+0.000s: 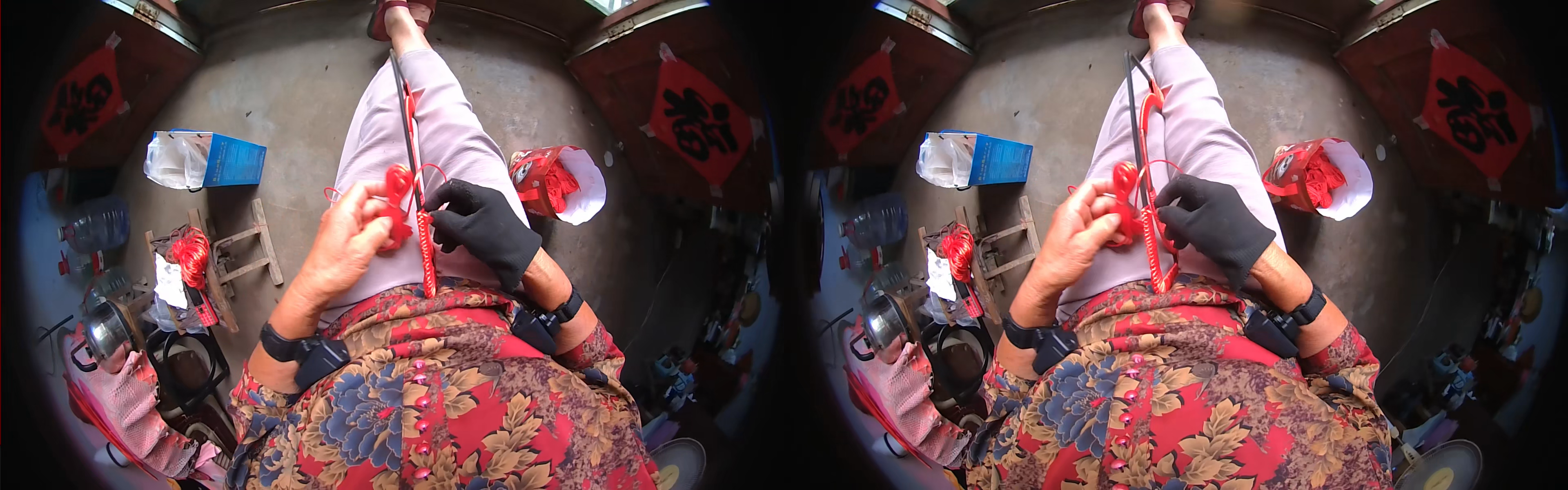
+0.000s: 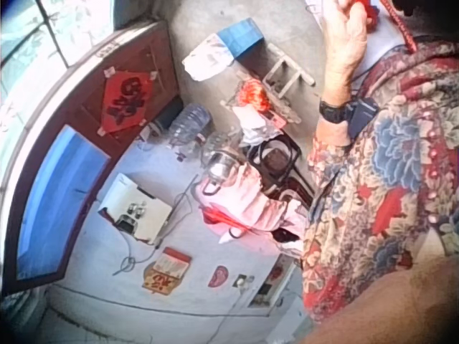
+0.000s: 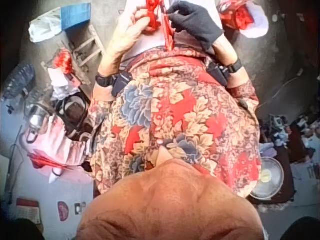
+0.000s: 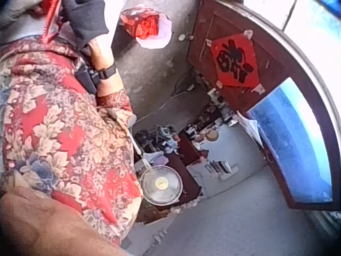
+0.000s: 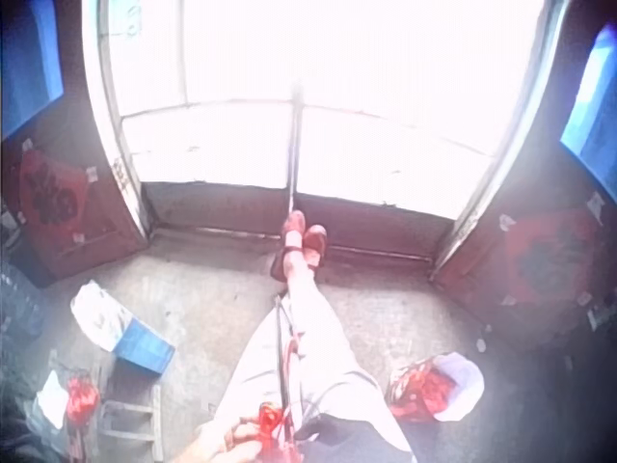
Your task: The person is weaving or braiding red decorative cord around a central rod.
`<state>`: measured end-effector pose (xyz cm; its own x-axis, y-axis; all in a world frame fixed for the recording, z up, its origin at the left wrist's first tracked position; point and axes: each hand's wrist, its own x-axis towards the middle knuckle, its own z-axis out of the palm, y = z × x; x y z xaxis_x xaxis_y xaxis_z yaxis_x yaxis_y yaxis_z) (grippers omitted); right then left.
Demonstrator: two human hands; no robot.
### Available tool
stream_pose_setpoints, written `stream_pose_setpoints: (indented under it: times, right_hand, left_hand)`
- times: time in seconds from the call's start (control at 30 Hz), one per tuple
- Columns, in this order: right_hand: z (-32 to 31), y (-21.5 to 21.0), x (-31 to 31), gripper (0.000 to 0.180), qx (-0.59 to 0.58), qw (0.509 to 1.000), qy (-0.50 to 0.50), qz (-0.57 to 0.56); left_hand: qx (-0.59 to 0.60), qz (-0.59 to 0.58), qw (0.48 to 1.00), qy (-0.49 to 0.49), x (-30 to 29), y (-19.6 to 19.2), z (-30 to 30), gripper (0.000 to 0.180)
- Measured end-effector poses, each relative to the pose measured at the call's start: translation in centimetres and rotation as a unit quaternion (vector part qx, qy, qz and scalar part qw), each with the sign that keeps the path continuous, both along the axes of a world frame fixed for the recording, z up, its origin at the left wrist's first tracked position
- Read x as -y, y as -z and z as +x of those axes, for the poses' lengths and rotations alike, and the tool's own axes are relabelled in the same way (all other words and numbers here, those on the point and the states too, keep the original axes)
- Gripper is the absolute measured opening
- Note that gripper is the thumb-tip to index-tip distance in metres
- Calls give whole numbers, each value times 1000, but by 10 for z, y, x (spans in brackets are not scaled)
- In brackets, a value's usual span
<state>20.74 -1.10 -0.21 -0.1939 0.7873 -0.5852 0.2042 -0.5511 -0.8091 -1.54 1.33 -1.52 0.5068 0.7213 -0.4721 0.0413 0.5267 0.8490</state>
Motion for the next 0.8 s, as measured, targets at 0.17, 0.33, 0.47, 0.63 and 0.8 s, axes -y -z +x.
stream_pose_setpoints:
  times: [0.17,0.33,0.47,0.63,0.8]
  right_hand:
    - [6,-5,7,34,113,987,-109,39]
    - [0,5,20,37,120,984,-61,114]
    - [-3,8,24,34,166,973,-37,154]
    - [3,11,22,31,174,970,-42,162]
    - [27,4,9,30,63,985,96,131]
  left_hand:
    - [-71,117,990,24,17,6,18,46]
    - [-112,178,976,58,26,5,27,58]
    - [-120,259,957,60,28,4,30,64]
    - [-49,165,985,31,29,0,29,62]
    - [-76,172,980,-65,18,-12,10,48]
